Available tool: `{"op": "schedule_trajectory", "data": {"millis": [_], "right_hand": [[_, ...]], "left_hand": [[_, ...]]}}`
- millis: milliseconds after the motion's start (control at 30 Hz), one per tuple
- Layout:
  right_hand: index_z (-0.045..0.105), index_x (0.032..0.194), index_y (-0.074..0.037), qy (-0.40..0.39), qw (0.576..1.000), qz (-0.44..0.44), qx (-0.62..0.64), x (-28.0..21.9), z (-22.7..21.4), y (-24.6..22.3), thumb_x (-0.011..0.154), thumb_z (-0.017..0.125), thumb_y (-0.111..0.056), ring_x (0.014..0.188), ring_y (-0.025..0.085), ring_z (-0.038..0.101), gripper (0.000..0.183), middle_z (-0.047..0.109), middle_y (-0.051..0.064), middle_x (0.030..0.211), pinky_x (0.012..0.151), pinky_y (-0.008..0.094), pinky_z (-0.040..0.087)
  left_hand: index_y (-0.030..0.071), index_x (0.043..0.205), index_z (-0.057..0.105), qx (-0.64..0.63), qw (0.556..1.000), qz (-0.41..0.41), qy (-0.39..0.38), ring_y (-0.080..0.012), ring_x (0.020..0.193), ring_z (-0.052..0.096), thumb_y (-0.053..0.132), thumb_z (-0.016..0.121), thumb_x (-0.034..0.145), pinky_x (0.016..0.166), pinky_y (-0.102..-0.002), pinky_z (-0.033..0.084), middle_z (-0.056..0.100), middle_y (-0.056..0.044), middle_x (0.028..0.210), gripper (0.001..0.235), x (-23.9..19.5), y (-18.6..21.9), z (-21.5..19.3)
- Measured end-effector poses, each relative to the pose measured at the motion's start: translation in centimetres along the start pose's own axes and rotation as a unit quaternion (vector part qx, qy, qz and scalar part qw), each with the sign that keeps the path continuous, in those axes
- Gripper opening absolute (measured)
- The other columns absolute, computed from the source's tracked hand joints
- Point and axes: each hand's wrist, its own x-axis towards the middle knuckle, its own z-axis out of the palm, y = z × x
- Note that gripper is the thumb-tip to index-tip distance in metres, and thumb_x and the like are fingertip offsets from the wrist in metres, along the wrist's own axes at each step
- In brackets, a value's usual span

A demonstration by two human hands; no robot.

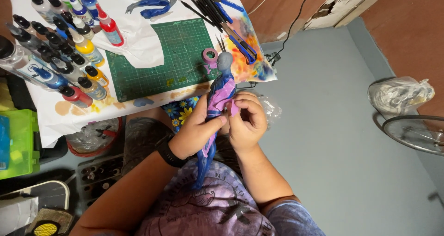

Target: Applying small pieces of pink putty to a blue figurine for detailing or repair at a craft station.

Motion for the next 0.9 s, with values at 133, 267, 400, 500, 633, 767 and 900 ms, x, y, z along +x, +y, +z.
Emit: {"op": "schedule_trajectory", "data": {"millis": [133,267,400,500,633,767,900], "right_hand": [[0.062,0.089,0.011,-0.002,1.0,-0.011,-0.01,0.3,0.1,-0.4,0.083,0.076,0.018,0.075,0.033,0.061,0.016,0.062,0.023,0.082,0.072,0.045,0.053],[0.063,0.087,0.01,-0.005,0.999,-0.026,-0.025,0.6,0.2,-0.6,0.083,0.077,0.016,0.072,0.034,0.061,0.015,0.063,0.023,0.08,0.069,0.045,0.053],[0.063,0.087,0.01,-0.005,0.999,-0.035,-0.03,0.5,0.2,-0.6,0.083,0.076,0.016,0.071,0.034,0.061,0.015,0.063,0.023,0.08,0.068,0.044,0.053],[0.063,0.087,0.009,-0.003,0.999,-0.036,-0.026,0.4,0.1,-0.4,0.083,0.077,0.015,0.071,0.034,0.061,0.016,0.064,0.023,0.08,0.068,0.044,0.053],[0.063,0.087,0.01,-0.003,0.999,-0.038,-0.027,0.5,0.1,-0.6,0.083,0.077,0.015,0.07,0.034,0.061,0.015,0.063,0.023,0.079,0.067,0.044,0.053],[0.064,0.088,0.011,-0.006,0.999,-0.033,-0.025,0.4,0.2,-0.7,0.082,0.078,0.015,0.07,0.035,0.06,0.016,0.063,0.024,0.079,0.067,0.045,0.053],[0.063,0.09,0.01,0.002,1.0,0.0,0.002,0.0,0.1,-0.7,0.087,0.073,0.013,0.073,0.034,0.06,0.011,0.062,0.023,0.08,0.07,0.044,0.052]], "left_hand": [[0.003,0.154,0.036,0.013,1.0,0.005,0.003,-0.0295,0.136,0.046,0.019,0.059,0.099,0.113,-0.051,0.038,0.051,-0.023,0.146,0.061,-0.1,0.4,0.1],[0.005,0.154,0.037,0.031,0.999,-0.006,0.008,-0.0326,0.137,0.047,0.023,0.054,0.102,0.114,-0.052,0.036,0.05,-0.024,0.146,0.058,-0.2,0.4,0.3],[0.002,0.151,0.04,0.039,0.999,-0.002,0.014,-0.0338,0.132,0.052,0.023,0.051,0.104,0.113,-0.053,0.037,0.054,-0.026,0.141,0.053,0.0,0.2,0.2],[0.002,0.149,0.044,0.027,0.999,0.003,0.019,-0.0314,0.129,0.054,0.023,0.051,0.104,0.113,-0.053,0.038,0.057,-0.025,0.137,0.05,0.0,-1.6,-0.1],[0.002,0.146,0.048,0.02,0.999,0.007,0.028,-0.0285,0.125,0.055,0.022,0.052,0.104,0.112,-0.052,0.039,0.06,-0.024,0.132,0.046,-0.1,-1.8,-0.1],[0.004,0.142,0.052,0.034,0.999,0.012,0.032,-0.0236,0.122,0.057,0.028,0.052,0.106,0.109,-0.048,0.043,0.064,-0.02,0.128,0.043,-0.1,-1.0,0.0],[0.002,0.137,0.055,0.028,0.999,0.009,0.027,-0.0242,0.114,0.06,0.029,0.051,0.106,0.107,-0.048,0.046,0.066,-0.02,0.121,0.041,-0.2,0.3,0.0]]}}
